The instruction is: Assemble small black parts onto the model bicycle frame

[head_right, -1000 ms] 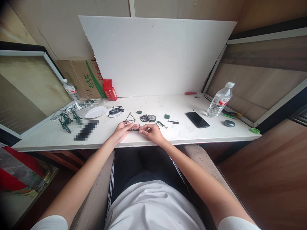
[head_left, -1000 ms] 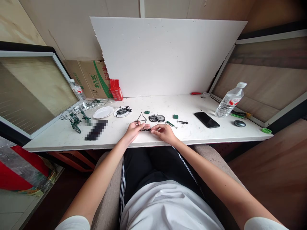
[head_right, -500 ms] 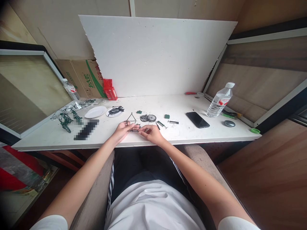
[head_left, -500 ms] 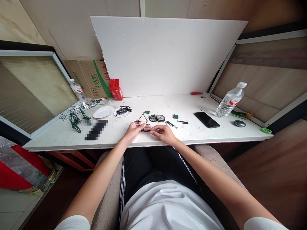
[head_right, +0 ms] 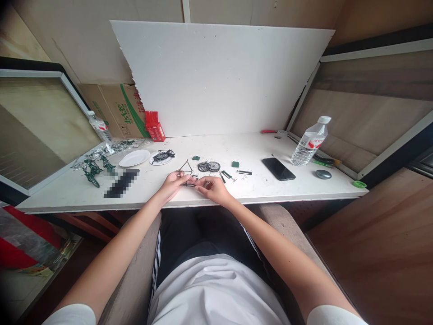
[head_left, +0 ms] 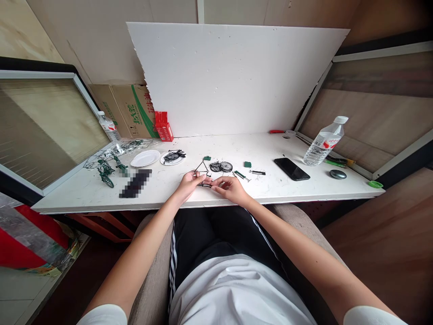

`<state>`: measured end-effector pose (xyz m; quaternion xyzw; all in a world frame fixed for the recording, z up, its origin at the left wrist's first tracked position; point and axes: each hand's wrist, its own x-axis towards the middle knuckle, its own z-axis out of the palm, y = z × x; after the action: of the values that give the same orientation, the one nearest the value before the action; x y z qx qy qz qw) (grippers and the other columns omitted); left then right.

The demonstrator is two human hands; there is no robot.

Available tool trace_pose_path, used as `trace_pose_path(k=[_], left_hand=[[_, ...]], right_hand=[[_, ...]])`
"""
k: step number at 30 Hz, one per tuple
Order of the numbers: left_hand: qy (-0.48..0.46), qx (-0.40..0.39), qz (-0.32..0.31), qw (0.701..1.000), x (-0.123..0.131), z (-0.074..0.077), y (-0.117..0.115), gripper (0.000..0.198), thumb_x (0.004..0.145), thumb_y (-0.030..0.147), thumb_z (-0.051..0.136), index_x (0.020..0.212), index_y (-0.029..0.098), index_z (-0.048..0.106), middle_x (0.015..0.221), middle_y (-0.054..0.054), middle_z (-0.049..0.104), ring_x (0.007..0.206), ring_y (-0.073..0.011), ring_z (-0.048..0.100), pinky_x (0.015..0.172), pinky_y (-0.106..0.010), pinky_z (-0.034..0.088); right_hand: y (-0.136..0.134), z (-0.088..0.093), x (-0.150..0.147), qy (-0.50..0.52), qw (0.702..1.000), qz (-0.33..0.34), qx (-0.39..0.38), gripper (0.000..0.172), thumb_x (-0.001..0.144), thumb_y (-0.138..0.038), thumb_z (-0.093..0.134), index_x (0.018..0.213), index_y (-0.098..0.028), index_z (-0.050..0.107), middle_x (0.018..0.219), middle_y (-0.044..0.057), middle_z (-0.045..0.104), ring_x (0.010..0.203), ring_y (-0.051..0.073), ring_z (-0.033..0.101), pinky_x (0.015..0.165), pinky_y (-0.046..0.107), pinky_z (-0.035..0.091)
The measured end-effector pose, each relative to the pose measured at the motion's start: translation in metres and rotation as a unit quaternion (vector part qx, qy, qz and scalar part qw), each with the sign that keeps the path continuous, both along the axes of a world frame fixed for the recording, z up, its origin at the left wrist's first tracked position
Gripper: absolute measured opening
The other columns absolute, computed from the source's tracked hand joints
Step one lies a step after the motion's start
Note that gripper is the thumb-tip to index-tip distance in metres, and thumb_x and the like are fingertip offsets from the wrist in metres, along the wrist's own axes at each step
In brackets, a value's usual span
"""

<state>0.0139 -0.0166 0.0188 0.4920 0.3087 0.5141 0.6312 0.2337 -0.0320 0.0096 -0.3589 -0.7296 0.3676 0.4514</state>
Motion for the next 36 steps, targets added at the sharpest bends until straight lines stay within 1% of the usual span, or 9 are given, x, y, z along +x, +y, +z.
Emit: trace_pose_path(k=[8,13,17,21,23,26,30,33,36], left_hand=[[0.021,-0.004,0.018,1.000,0.003,0.006,-0.003,0.048,0.076,0.041,0.093,0.085,0.021,0.051,0.090,-0.010,0.081,0.103,-0.0346,0.080,0.107,-0.056,0.056],[0.013,-0.020,0.007,1.000,0.001,0.008,-0.004,0.040,0.075,0.036,0.092,0.086,0.020,0.057,0.090,-0.011,0.082,0.101,-0.0360,0.080,0.104,-0.056,0.056],[-0.007,-0.035,-0.004,0.999,-0.004,0.007,-0.003,0.032,0.073,0.031,0.089,0.091,0.017,0.066,0.092,-0.013,0.083,0.098,-0.0356,0.081,0.106,-0.054,0.054],[-0.007,-0.017,-0.004,1.000,-0.006,0.007,-0.001,0.027,0.075,0.032,0.082,0.091,0.012,0.077,0.095,-0.016,0.083,0.100,-0.0365,0.080,0.107,-0.052,0.053],[-0.003,-0.001,-0.011,1.000,-0.006,0.007,-0.001,0.029,0.077,0.035,0.077,0.091,0.010,0.080,0.097,-0.017,0.083,0.103,-0.0372,0.079,0.107,-0.052,0.053],[-0.002,0.023,-0.025,0.999,-0.005,0.007,-0.001,0.032,0.082,0.037,0.071,0.094,0.009,0.083,0.102,-0.019,0.083,0.109,-0.0377,0.077,0.110,-0.052,0.051],[-0.012,0.045,-0.051,0.998,-0.006,0.004,0.001,0.039,0.086,0.038,0.065,0.103,0.009,0.084,0.112,-0.020,0.082,0.119,-0.0385,0.074,0.116,-0.054,0.046],[-0.034,0.032,-0.077,0.996,-0.010,0.000,0.003,0.051,0.084,0.042,0.060,0.116,0.009,0.082,0.117,-0.021,0.081,0.124,-0.0412,0.072,0.116,-0.057,0.043],[-0.040,0.038,-0.092,0.994,-0.012,-0.003,0.004,0.058,0.079,0.038,0.061,0.127,0.010,0.078,0.124,-0.021,0.079,0.127,-0.0424,0.070,0.117,-0.058,0.040]], right_hand=[[0.001,-0.001,0.000,-0.005,1.000,-0.006,0.001,0.029,0.090,-0.050,0.080,0.095,-0.021,0.081,0.098,0.007,0.082,0.075,0.019,0.069,0.069,0.032,0.054],[0.001,-0.002,-0.001,-0.006,1.000,-0.014,0.005,0.031,0.090,-0.052,0.078,0.094,-0.021,0.081,0.097,0.007,0.082,0.073,0.019,0.069,0.068,0.033,0.054],[0.002,-0.004,-0.001,0.001,1.000,-0.013,0.002,0.029,0.091,-0.050,0.078,0.095,-0.022,0.080,0.098,0.007,0.081,0.076,0.020,0.070,0.069,0.033,0.055],[0.001,-0.003,-0.001,0.009,1.000,-0.002,-0.001,0.029,0.092,-0.050,0.077,0.098,-0.022,0.080,0.100,0.008,0.081,0.081,0.021,0.073,0.071,0.034,0.057],[0.000,-0.001,-0.001,0.014,1.000,-0.005,-0.001,0.030,0.092,-0.051,0.077,0.098,-0.021,0.080,0.099,0.008,0.082,0.081,0.022,0.074,0.072,0.034,0.058],[-0.001,0.001,-0.002,0.044,0.999,-0.031,-0.008,0.032,0.090,-0.053,0.079,0.096,-0.021,0.080,0.099,0.009,0.082,0.082,0.023,0.075,0.072,0.035,0.061],[0.002,0.002,-0.001,0.103,0.993,-0.049,-0.045,0.038,0.085,-0.056,0.084,0.096,-0.021,0.079,0.096,0.010,0.082,0.072,0.022,0.074,0.067,0.036,0.063],[0.006,0.002,0.001,0.132,0.988,-0.049,-0.068,0.039,0.082,-0.057,0.086,0.096,-0.020,0.079,0.093,0.009,0.082,0.072,0.022,0.074,0.064,0.034,0.063],[0.009,0.002,0.003,0.153,0.983,-0.054,-0.089,0.041,0.080,-0.056,0.088,0.098,-0.021,0.079,0.092,0.009,0.082,0.072,0.021,0.074,0.061,0.032,0.062]])
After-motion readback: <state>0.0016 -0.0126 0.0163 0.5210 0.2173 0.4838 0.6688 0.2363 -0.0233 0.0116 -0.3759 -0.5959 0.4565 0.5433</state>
